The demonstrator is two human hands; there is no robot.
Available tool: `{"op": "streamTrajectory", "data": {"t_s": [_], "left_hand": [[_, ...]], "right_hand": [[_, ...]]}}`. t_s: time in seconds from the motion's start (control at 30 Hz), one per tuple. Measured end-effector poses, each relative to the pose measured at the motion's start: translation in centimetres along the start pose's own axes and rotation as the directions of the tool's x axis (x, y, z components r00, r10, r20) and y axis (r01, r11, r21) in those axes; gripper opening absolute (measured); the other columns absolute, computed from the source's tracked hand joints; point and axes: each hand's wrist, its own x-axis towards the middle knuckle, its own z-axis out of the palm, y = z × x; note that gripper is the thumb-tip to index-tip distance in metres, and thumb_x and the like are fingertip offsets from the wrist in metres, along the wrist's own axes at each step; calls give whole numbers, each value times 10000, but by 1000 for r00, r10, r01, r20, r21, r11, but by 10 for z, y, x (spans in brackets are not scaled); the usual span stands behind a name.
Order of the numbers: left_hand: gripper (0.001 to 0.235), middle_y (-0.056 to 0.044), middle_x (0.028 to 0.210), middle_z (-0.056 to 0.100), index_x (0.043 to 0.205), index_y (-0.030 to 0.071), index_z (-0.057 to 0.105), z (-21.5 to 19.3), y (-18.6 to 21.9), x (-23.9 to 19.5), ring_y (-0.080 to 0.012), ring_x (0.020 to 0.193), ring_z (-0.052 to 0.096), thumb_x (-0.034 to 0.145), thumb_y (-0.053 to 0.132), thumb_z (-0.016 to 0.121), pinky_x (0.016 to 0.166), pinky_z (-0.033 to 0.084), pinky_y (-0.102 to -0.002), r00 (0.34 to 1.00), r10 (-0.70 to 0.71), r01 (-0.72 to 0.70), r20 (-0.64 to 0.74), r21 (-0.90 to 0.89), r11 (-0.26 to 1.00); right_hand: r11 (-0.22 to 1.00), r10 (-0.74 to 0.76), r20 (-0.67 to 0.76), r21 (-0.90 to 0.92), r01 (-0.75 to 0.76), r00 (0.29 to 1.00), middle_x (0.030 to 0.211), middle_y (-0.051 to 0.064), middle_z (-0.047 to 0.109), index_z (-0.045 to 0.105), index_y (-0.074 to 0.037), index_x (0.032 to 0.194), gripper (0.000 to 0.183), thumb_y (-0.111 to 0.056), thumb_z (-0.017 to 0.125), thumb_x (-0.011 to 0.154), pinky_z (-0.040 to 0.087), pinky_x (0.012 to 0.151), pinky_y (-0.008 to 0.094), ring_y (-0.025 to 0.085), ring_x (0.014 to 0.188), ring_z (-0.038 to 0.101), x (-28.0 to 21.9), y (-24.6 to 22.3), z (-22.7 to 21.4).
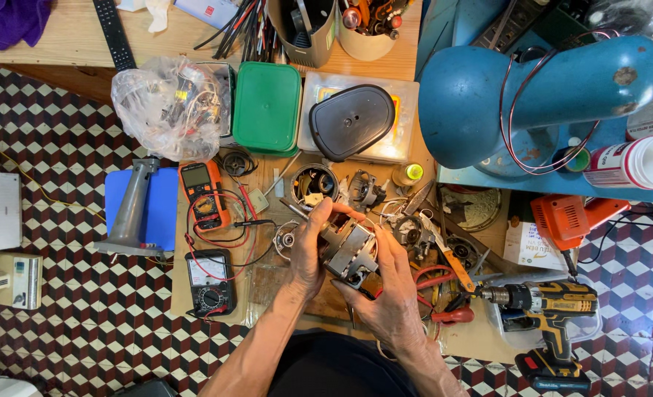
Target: The person disassembles a small electric motor, inspects internal components, and uses a multimeter to test electrical continuity. They manipulate wires, rotate the rotor, and handle pliers and a cordless drill while working at a cluttered workbench.
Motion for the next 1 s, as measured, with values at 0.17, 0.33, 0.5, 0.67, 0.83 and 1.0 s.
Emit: {"op": "streamTrajectory", "data": {"t_s": [0.17, 0.33, 0.5, 0.67, 0.83, 1.0], "left_hand": [[487, -116, 1048, 757, 1087, 83, 658, 2, -2, 3, -186, 953, 722, 938, 533, 542, 837, 612, -353, 997, -41, 42, -59, 19, 999], [447, -119, 1036, 755, 1068, 75, 670, 4, -2, 6, -183, 950, 716, 945, 493, 573, 846, 592, -334, 995, -68, 68, -70, -11, 998], [371, -121, 1034, 754, 1045, 74, 677, 5, -3, 10, -177, 933, 711, 941, 424, 612, 828, 588, -317, 997, -68, 69, -39, 8, 998], [336, -92, 991, 743, 1026, 75, 677, 3, -4, 12, -165, 875, 693, 950, 397, 619, 777, 591, -318, 995, -94, 95, -46, 32, 995], [316, -73, 975, 739, 1020, 72, 681, 0, -8, 15, -146, 871, 683, 944, 373, 624, 784, 584, -311, 997, -67, 68, -33, 30, 997], [300, -61, 959, 736, 1013, 75, 711, 1, -14, 19, -155, 866, 676, 932, 352, 631, 789, 563, -299, 991, -55, 69, -118, 115, 991]], "right_hand": [[1000, -13, 33, -9, 13, 999, 1431, 256, 449, 337, 2, 1521, 1087, -215, 940, 644, 496, 1077, 469, 398, 1315, 520, 1, 1, -1], [999, 6, 35, -36, -4, 999, 1419, 251, 463, 333, 7, 1521, 1087, -222, 941, 649, 501, 1065, 465, 395, 1305, 532, 2, -1, -3], [997, -6, 11, -80, 7, 1000, 1409, 270, 470, 347, 43, 1503, 1078, -245, 942, 651, 498, 1061, 459, 407, 1294, 534, 2, 2, -3], [999, 46, 50, -15, -45, 998, 1413, 278, 480, 351, 56, 1500, 1074, -256, 935, 654, 487, 1072, 465, 403, 1304, 535, 5, 9, -4], [997, 71, 67, -26, -69, 995, 1397, 295, 470, 320, 75, 1503, 1096, -264, 929, 657, 489, 1052, 467, 409, 1288, 533, 6, 8, -2], [996, 84, 54, -27, -82, 995, 1386, 284, 484, 303, 72, 1518, 1083, -264, 908, 685, 508, 1045, 456, 399, 1267, 552, 4, 7, 0]]}}
